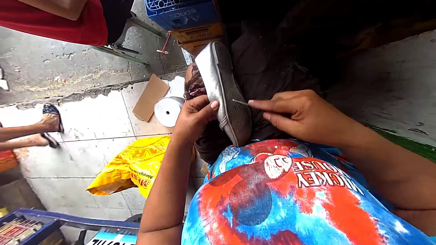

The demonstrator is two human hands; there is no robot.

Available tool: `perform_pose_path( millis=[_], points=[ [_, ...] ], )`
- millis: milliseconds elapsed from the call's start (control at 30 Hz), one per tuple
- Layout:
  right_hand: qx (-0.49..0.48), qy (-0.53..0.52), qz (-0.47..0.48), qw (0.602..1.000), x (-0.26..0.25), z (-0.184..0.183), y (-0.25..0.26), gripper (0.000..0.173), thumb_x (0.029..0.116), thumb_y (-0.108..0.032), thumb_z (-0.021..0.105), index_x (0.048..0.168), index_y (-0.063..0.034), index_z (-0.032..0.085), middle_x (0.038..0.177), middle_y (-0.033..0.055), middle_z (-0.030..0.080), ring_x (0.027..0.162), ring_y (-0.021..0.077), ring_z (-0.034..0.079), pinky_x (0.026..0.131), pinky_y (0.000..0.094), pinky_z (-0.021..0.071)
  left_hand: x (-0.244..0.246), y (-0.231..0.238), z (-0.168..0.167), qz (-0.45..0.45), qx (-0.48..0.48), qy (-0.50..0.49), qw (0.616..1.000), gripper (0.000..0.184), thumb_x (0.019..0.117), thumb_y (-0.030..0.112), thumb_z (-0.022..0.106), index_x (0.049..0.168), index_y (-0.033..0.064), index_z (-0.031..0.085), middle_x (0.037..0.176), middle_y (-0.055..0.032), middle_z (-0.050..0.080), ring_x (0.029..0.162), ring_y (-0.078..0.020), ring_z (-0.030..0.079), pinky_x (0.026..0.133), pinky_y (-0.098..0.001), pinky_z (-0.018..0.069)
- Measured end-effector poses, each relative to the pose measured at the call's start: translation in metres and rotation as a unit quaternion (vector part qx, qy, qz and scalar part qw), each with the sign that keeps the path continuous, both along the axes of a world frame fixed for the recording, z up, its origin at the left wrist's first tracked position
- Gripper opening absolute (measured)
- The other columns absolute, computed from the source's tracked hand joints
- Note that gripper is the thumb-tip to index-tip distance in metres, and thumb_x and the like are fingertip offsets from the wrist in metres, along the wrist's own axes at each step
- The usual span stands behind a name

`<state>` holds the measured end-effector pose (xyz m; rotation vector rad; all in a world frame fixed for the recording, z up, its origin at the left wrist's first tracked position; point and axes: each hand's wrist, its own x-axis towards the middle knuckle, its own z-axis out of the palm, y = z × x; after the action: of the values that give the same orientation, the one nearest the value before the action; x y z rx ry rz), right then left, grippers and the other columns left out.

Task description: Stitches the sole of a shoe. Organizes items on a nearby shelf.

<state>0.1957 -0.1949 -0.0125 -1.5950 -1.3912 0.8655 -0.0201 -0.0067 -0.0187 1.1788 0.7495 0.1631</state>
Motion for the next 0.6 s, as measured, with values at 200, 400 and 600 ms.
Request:
perform_pose_path(
  millis=[200,400,600],
  points=[
    [-0.014,-0.018,0.040,0.999,-0.006,-0.006,0.013,0.037,0.0962,-0.019,0.055,0.128,-0.0203,0.075,0.079,-0.0052,0.065,0.068,0.0025,0.057,0.058,0.0199,0.0466,-0.011,0.001,-0.005,0.010,-0.013,-0.039,0.999,0.013,0.0995,0.010,0.063,0.102,0.0146,0.075,0.092,0.0037,0.076,0.081,-0.0050,0.072,0.079,-0.0258,0.0615],
    [-0.014,-0.014,0.050,0.999,-0.003,-0.007,0.014,0.038,0.0954,-0.019,0.055,0.127,-0.0214,0.075,0.076,-0.0065,0.064,0.065,0.0002,0.055,0.054,0.0175,0.0428,-0.008,0.001,-0.006,0.003,-0.006,-0.043,0.999,0.012,0.0999,0.011,0.063,0.104,0.0138,0.074,0.092,0.0040,0.076,0.080,-0.0047,0.072,0.077,-0.0250,0.0614],
    [-0.028,-0.035,0.059,0.997,-0.001,-0.002,0.013,0.039,0.0946,-0.019,0.054,0.127,-0.0233,0.076,0.073,-0.0073,0.061,0.064,0.0010,0.054,0.053,0.0186,0.0415,-0.006,-0.002,-0.004,-0.011,0.048,-0.023,0.999,0.015,0.1008,0.007,0.059,0.103,0.0133,0.073,0.091,0.0058,0.075,0.080,-0.0046,0.072,0.077,-0.0250,0.0619]
  ],
)
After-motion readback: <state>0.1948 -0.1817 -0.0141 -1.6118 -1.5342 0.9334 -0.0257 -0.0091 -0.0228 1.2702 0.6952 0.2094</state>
